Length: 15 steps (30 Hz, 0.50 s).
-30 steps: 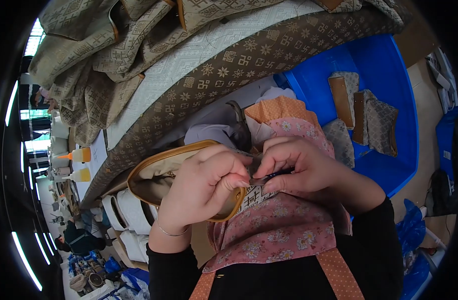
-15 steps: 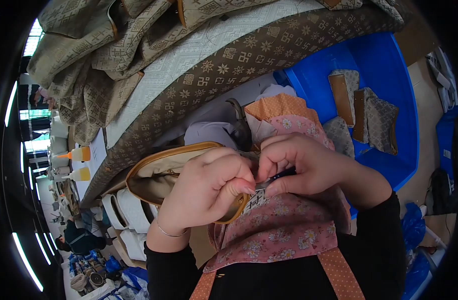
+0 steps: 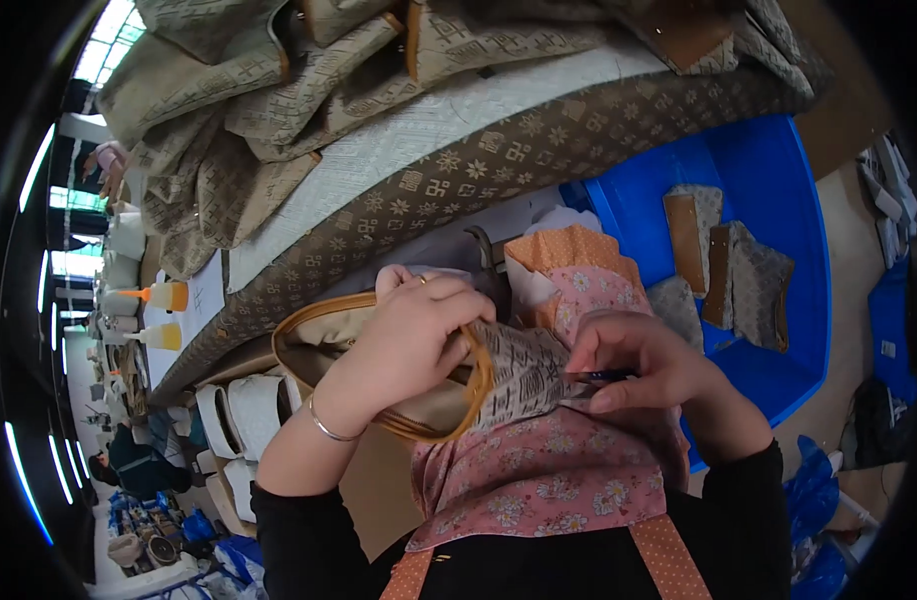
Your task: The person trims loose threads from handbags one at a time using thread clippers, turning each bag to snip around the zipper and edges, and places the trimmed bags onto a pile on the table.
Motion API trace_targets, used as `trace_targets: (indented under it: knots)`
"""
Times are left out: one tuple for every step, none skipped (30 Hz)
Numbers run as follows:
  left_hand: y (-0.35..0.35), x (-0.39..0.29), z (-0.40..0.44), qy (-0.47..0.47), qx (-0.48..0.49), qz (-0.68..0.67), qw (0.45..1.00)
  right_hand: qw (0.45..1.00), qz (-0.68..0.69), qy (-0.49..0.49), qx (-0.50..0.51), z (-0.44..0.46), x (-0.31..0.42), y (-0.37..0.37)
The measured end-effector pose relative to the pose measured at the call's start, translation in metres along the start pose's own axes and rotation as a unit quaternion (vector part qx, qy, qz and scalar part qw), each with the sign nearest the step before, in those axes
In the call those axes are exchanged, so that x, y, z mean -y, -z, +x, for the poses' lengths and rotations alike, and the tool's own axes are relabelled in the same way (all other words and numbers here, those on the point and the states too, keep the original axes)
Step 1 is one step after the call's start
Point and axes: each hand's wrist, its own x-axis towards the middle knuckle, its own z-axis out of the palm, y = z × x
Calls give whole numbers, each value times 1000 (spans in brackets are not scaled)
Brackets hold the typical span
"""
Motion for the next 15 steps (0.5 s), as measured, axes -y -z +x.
trace_targets:
  knots:
    - [9,0,-4,38,66,47,996,1000,-13,4,16,-2,0,-2]
    - [19,0,-10,-6,44,48,998,999,1,29,-37,-4,0,-5]
    - [30,-3,-20,3,30,58,998,994,18,53,-90,-6,0,-7]
    - [41,-6,-32,45,-1,34,998,994,15,1,-111,-11,10,-10]
    - [53,-10,-44,84,-32,8,996,995,5,4,-98,-11,11,-14]
    - [68,-16,-55,83,-64,12,994,989,21,-5,-143,-12,10,-17]
    - [76,-20,-64,84,-126,40,988,981,36,-13,-189,-11,12,-18]
    - [83,-25,-73,85,-186,68,977,983,27,-10,-179,-4,16,-23]
    - [90,-31,-83,119,-212,25,970,979,-32,71,-187,7,19,-34]
    - [93,-39,-86,136,-269,-22,953,966,-88,150,-193,18,21,-47]
    - [93,-47,-87,151,-324,-69,931,967,-94,151,-184,30,25,-63]
    - [94,-49,-88,124,-341,-48,931,940,-173,237,-173,44,30,-81]
    - [94,-52,-89,126,-350,-45,927,900,-248,322,-159,55,35,-95]
    - [93,-54,-90,127,-324,-81,934,899,-251,325,-151,65,34,-100]
    - [92,-56,-90,126,-298,-117,939,843,-353,367,-171,78,28,-102]
